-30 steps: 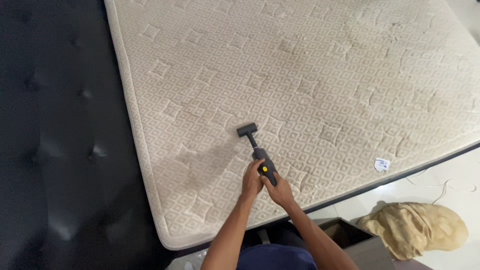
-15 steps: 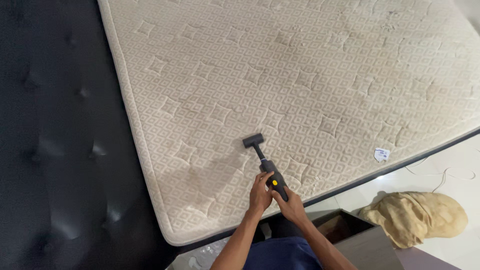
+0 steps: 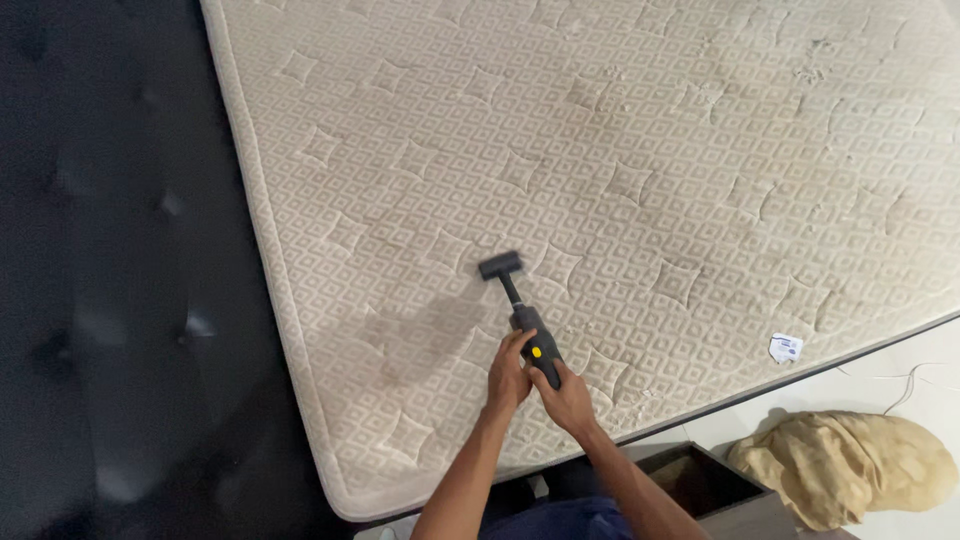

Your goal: The person vacuums the surface of a mattress and the padded headboard using a handheld vacuum device.

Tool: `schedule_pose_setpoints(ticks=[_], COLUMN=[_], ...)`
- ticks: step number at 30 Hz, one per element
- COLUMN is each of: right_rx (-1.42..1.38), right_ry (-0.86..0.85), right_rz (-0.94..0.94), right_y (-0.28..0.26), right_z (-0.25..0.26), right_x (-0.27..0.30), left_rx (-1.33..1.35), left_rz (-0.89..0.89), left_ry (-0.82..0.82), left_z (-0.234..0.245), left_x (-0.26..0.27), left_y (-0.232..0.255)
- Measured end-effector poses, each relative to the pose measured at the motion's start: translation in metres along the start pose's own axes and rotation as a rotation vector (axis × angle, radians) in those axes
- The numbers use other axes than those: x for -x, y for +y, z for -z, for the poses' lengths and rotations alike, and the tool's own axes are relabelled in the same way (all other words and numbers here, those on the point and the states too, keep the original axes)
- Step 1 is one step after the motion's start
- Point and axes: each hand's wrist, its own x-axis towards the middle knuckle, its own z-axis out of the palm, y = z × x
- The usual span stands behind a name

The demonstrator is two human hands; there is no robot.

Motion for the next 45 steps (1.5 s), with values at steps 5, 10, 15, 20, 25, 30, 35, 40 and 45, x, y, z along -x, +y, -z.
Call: schedule_pose_setpoints(ticks=[5, 10, 15, 20, 25, 30, 35, 40, 45], right_rx=[-0.001, 0.044, 0.088, 0.121, 0.1, 0.073, 0.044, 0.016, -0.061], right_ry=[-0.03, -0.039, -0.049, -0.069, -0.034, -0.046, -0.038, -0.027, -0.071], right_rz=[0.024, 0.027, 0.048, 0.034, 0.073, -0.001, -0.015, -0.043, -0.162], right_y=[-0.006, -0.024, -0.039, -0.031, -0.015, -0.001, 0.012, 0.015, 0.025], right_z=[-0.01, -0.014, -0.007, -0.001, -0.005, -0.003, 0.003, 0.013, 0.025], right_x=[-0.044, -0.082, -0.095, -0.082, -0.056, -0.023, 0.019, 0.057, 0.085], left_rx=[0.011, -0.018, -0.019, 0.029, 0.011, 0.007, 0.024, 0.094, 0.098], left_rz=[-0.081, -0.018, 0.006, -0.003, -0.023, -0.01, -0.007, 0.007, 0.085], left_ry=[0.051, 0.051, 0.055, 0.063, 0.047, 0.007, -0.021, -0.01, -0.055], left_z=[0.003, 0.014, 0.016, 0.006, 0.002, -0.001, -0.011, -0.017, -0.016], left_x=[-0.043, -0.08, -0.092, -0.079, -0.054, -0.02, 0.017, 0.057, 0.086], left_y=[-0.013, -0.008, -0.003, -0.004, -0.01, -0.007, -0.007, -0.001, 0.016])
